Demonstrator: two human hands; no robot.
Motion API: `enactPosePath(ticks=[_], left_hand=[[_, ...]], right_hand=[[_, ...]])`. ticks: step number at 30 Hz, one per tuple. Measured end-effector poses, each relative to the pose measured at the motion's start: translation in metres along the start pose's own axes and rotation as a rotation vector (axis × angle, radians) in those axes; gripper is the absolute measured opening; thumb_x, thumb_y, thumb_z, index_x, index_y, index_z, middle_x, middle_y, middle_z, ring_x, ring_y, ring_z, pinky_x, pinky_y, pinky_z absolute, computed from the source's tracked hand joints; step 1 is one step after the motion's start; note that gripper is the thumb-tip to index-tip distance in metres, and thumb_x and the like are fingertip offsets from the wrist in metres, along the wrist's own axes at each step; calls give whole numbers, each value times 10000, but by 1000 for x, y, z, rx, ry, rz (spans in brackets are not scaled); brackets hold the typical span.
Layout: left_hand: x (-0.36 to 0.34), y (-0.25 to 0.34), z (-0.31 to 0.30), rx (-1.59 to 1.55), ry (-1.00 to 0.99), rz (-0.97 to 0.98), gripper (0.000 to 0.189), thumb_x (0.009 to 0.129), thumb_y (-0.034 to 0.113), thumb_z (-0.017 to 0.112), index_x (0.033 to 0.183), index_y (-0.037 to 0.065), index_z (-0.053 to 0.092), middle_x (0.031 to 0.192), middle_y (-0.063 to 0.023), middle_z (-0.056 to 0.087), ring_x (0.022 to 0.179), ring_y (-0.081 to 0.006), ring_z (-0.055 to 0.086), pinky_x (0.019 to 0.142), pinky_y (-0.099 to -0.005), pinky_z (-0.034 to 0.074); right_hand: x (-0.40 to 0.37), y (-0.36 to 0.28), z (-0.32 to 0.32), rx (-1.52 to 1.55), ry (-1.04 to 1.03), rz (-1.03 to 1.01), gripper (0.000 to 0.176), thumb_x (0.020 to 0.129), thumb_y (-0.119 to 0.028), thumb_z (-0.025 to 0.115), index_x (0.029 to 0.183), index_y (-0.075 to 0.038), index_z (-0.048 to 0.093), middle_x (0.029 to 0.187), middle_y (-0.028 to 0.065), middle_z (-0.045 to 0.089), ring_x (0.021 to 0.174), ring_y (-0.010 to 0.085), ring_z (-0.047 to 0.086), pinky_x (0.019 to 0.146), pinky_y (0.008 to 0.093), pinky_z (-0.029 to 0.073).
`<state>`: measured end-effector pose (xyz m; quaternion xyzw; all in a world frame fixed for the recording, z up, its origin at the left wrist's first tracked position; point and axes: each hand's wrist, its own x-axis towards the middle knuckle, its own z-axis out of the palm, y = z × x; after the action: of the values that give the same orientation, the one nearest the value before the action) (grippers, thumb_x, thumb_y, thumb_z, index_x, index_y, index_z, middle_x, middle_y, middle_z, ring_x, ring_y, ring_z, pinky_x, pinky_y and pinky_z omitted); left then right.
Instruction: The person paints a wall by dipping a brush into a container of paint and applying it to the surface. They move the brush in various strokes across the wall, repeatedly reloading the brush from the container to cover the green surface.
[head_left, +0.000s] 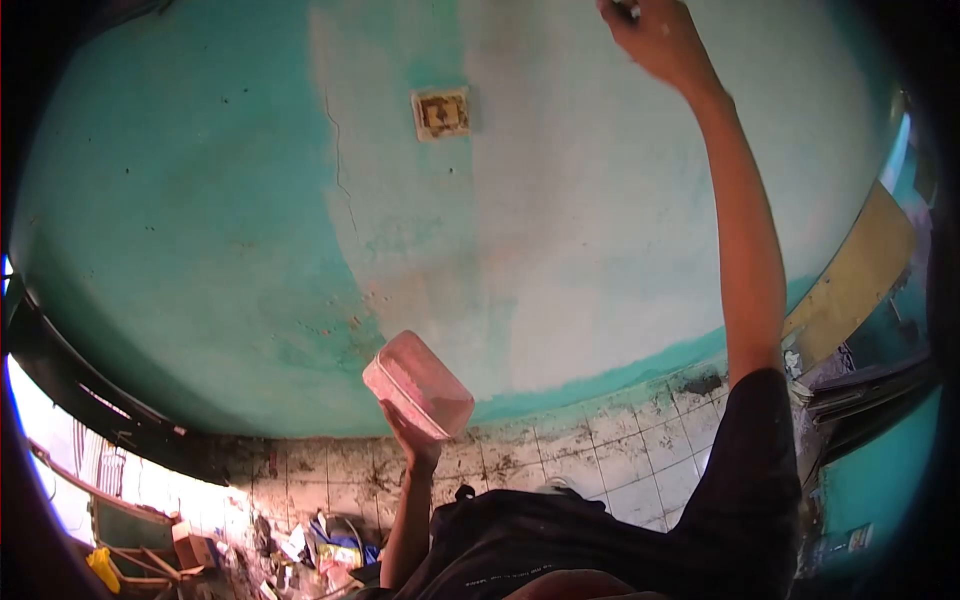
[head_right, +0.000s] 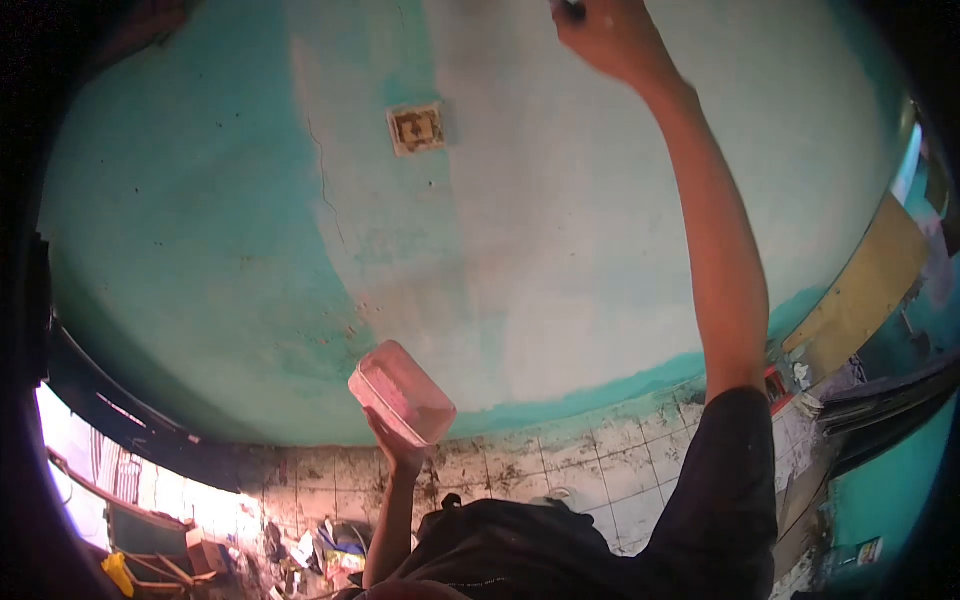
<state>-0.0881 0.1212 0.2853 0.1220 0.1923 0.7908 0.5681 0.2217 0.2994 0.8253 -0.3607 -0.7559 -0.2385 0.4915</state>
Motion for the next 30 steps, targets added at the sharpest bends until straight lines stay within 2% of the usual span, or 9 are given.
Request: enactPosePath(ticks=[4,5,7,15,20,22,25,27,30], left_hand=[[4,7,-4,178,96,120,761,1032,584,296,1603,156,33,1673,11,-3,1532,-193,45,1232,-415,76],[8,3,-22,199,85,100,763,1032,581,298,1603,149,34,1674,11,-8,1533,-188,32,1233,-411,58],[9,7,-24,192,57,53,779,1029,587,305,1601,134,34,1675,4,-19,1535,-175,2,1233,-403,13],[-15,25,-20,292,81,9,796,1021,608,296,1601,140,14,1672,-12,-28,1536,-212,7,1236,-436,45],[-12,26,-55,183,23,-3,797,1020,614,279,1599,136,11,1671,-13,-28,1536,-227,-1,1237,-449,42],[-14,24,-52,127,-15,-9,806,1016,623,282,1599,140,6,1670,-19,-31,1536,-234,-8,1236,-461,37],[-20,17,-49,408,-50,113,813,1012,630,292,1600,147,6,1669,-17,-31,1535,-237,-4,1235,-471,33],[-15,13,-46,232,-45,44,818,1010,630,308,1600,147,11,1669,-21,-20,1534,-244,13,1236,-466,48],[-17,12,-31,181,2,-42,814,1013,619,322,1599,144,14,1668,-25,-6,1532,-249,32,1235,-464,76]], right_hand=[[55,-3,24,-32,42,121,339,899,-97,632,1215,20,662,818,165,722,571,166,580,541,330,472],[72,44,82,-279,90,23,250,874,-229,609,1061,-82,686,864,188,701,800,376,682,758,466,556],[9,17,109,-173,76,107,289,851,-209,598,1109,-83,633,946,253,652,927,451,646,794,540,548],[-103,-2,119,-159,-728,357,247,791,-145,700,1022,-57,709,1010,192,675,1042,366,611,912,445,513],[30,46,58,-317,-184,-54,176,796,-235,670,910,-114,727,1021,171,674,930,384,642,862,468,526],[80,5,13,-244,-211,126,290,898,-100,626,1163,-4,695,773,156,710,583,165,577,541,320,469],[97,19,28,-187,-103,154,202,876,-99,622,1016,-15,742,736,134,696,578,164,564,536,323,467],[58,38,66,-198,-121,11,127,855,-204,681,904,-87,692,794,180,668,713,355,659,825,457,518],[-52,44,124,-271,-207,192,249,878,-190,617,1107,-95,632,778,211,658,827,427,648,796,519,521]])
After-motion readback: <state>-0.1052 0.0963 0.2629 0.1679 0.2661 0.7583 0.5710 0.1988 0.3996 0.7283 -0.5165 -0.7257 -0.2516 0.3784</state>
